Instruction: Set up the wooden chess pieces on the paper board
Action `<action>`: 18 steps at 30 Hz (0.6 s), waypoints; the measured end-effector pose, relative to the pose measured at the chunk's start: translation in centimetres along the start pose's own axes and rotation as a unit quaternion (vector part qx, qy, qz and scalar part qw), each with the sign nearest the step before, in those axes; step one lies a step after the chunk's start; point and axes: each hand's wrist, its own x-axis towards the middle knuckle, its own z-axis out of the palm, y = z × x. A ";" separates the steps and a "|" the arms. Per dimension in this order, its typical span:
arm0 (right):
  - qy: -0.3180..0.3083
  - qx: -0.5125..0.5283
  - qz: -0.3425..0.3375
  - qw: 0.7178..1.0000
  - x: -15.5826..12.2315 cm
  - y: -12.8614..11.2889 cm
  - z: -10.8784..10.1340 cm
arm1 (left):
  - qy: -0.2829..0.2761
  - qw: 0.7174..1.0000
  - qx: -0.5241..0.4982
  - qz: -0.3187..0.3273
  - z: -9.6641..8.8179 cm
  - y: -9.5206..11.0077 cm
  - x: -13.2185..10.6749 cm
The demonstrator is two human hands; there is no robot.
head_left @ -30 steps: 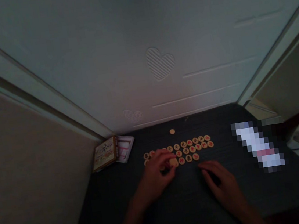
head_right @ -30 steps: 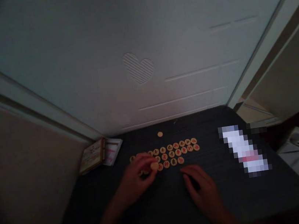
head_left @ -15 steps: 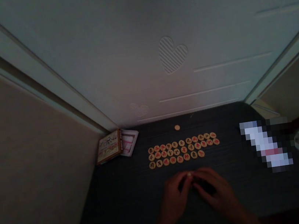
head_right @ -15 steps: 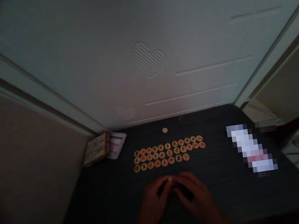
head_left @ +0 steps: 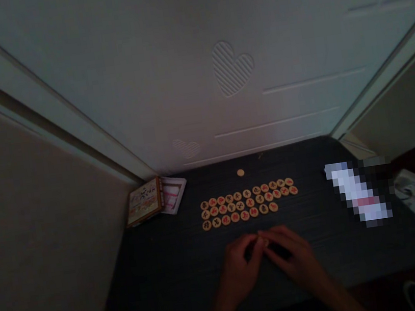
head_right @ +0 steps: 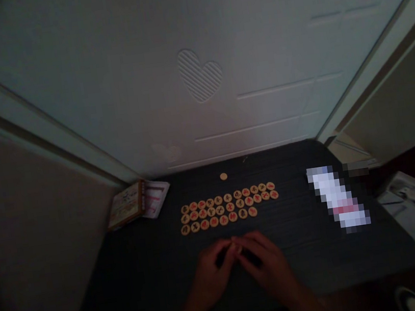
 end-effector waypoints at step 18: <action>0.014 0.005 -0.004 1.000 0.0 -0.2 -0.1 | 0.003 0.995 -0.098 -0.036 0.3 -0.4 0.2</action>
